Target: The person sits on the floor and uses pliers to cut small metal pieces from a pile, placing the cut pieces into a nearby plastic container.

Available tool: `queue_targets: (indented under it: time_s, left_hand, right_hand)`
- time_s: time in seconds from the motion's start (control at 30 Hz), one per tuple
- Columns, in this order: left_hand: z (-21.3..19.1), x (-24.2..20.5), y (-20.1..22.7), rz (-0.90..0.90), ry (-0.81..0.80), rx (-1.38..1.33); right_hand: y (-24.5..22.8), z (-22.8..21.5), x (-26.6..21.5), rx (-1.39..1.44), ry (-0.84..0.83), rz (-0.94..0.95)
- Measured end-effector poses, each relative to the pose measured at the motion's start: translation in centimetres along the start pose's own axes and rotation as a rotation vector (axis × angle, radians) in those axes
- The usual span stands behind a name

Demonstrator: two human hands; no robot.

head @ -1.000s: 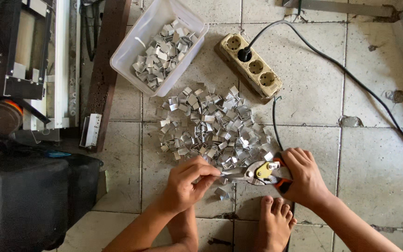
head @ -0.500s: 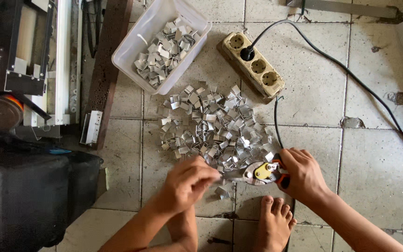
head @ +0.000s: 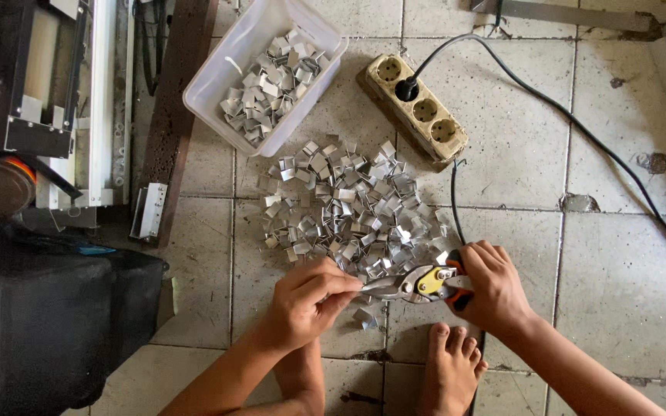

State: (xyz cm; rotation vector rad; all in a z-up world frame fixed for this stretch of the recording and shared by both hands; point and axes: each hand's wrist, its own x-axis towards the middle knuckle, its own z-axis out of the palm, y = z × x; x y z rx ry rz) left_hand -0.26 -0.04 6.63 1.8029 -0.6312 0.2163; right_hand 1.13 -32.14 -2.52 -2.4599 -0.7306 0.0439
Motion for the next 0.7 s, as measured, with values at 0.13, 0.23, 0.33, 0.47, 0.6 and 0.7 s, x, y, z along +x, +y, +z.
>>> queue_targets:
  time_s: [0.13, 0.23, 0.33, 0.47, 0.6, 0.7]
  left_hand:
    - [1.3, -2.1, -2.5, -0.038, -0.008, -0.001]
    - [1.8, -2.7, -5.9, -0.022, 0.15, -0.057]
    - [-1.3, 0.2, -8.4, -0.052, 0.181, 0.053]
    - [-7.8, 7.5, -11.3, 0.137, 0.335, 0.502]
    - [-11.6, 10.8, -15.2, -0.044, 0.256, 0.717]
    - [-10.1, 8.7, -15.0, -0.029, 0.274, 0.793]
  right_hand:
    - [0.4, 0.2, 0.2, -0.035, 0.079, -0.021]
    - [0.6, 0.8, -0.3, -0.021, 0.255, 0.009]
    - [0.6, 0.6, -1.6, 0.039, 0.23, 0.097]
    - [0.2, 0.0, -2.9, -0.094, 0.054, 0.146]
    - [-1.1, 0.0, -2.7, -0.261, 0.028, 0.221]
    - [1.1, 1.4, -4.3, -0.188, -0.03, 0.21]
